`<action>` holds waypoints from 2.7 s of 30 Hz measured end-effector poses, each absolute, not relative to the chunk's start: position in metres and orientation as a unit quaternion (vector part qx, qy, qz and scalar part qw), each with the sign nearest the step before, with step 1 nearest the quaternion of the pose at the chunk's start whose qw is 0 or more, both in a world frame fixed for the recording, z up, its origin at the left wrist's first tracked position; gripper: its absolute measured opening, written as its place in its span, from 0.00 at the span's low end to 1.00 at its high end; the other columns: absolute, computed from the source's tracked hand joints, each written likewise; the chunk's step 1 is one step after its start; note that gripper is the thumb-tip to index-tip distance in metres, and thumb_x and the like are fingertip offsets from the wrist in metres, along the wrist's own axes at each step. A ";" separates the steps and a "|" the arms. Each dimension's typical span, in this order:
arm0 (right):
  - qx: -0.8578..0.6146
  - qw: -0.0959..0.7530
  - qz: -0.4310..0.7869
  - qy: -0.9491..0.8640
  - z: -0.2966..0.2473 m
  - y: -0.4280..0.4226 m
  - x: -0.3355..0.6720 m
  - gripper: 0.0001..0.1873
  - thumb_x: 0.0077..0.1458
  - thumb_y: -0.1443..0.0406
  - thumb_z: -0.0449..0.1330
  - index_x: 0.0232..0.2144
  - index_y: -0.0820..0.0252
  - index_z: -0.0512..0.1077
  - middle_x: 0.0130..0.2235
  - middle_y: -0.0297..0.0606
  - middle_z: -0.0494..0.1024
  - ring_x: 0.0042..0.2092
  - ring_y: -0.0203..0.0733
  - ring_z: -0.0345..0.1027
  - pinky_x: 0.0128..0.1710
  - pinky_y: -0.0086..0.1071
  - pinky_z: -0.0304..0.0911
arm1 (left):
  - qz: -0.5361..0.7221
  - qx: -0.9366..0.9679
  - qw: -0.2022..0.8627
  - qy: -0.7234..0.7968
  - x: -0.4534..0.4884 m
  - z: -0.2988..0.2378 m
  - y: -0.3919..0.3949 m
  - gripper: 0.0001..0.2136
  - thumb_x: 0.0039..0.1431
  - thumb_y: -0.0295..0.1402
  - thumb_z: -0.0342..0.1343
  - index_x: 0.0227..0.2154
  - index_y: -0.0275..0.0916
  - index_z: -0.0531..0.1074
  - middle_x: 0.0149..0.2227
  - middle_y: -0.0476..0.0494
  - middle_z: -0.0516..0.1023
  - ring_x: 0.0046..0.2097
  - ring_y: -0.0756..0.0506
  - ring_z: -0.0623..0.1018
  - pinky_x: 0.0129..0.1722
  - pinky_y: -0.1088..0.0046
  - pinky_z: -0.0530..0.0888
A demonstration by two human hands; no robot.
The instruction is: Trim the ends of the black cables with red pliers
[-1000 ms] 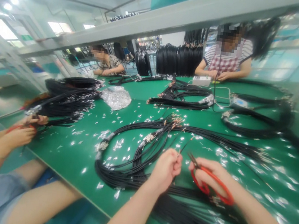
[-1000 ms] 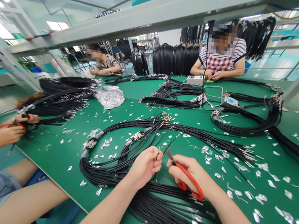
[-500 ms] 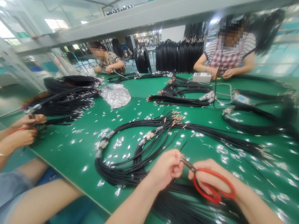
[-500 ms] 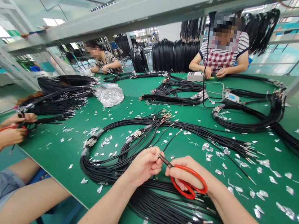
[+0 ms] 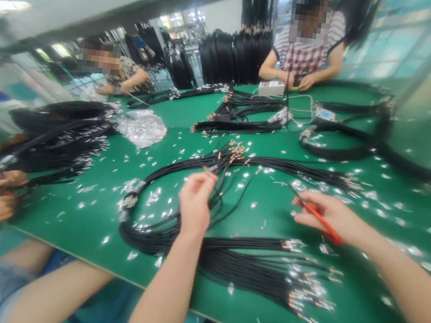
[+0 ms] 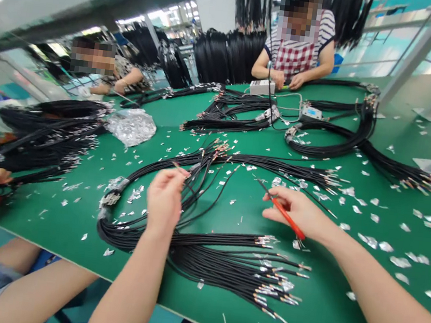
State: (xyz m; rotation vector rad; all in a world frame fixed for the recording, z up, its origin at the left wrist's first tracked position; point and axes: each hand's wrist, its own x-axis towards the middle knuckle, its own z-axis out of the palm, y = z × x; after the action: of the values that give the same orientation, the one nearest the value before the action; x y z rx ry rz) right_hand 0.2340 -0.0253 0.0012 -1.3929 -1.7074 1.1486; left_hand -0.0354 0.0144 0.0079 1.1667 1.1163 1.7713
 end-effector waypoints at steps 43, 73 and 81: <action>-0.358 0.452 0.570 -0.585 0.022 0.002 0.153 0.11 0.44 0.63 0.62 0.31 0.58 0.65 0.24 0.30 0.68 0.25 0.33 0.61 0.25 0.29 0.60 | 0.340 0.282 0.863 0.245 0.008 -0.013 -0.012 0.12 0.43 0.34 0.60 0.21 0.31 0.65 0.18 0.53 0.60 0.13 0.61 0.54 0.15 0.79 0.43; -0.470 0.572 0.411 -0.532 -0.005 -0.007 0.126 0.11 0.45 0.65 0.59 0.35 0.56 0.65 0.29 0.34 0.72 0.30 0.38 0.66 0.31 0.33 0.64 | 0.527 0.359 0.659 0.399 0.020 -0.018 -0.020 0.11 0.46 0.38 0.59 0.24 0.34 0.67 0.18 0.53 0.64 0.17 0.57 0.59 0.16 0.80 0.51; -0.493 0.471 0.334 -0.651 -0.007 0.000 0.150 0.10 0.46 0.62 0.59 0.34 0.55 0.66 0.28 0.32 0.70 0.29 0.38 0.64 0.31 0.32 0.61 | 0.539 0.327 0.683 0.370 0.008 -0.003 -0.013 0.13 0.48 0.39 0.57 0.22 0.35 0.63 0.18 0.54 0.60 0.17 0.58 0.58 0.16 0.79 0.49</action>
State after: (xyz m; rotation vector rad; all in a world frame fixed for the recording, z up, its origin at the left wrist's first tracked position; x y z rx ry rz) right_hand 0.1504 0.0003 -0.0075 -1.2080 -1.5949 0.8172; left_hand 0.0078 -0.0128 -0.0032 0.7323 0.8297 1.2076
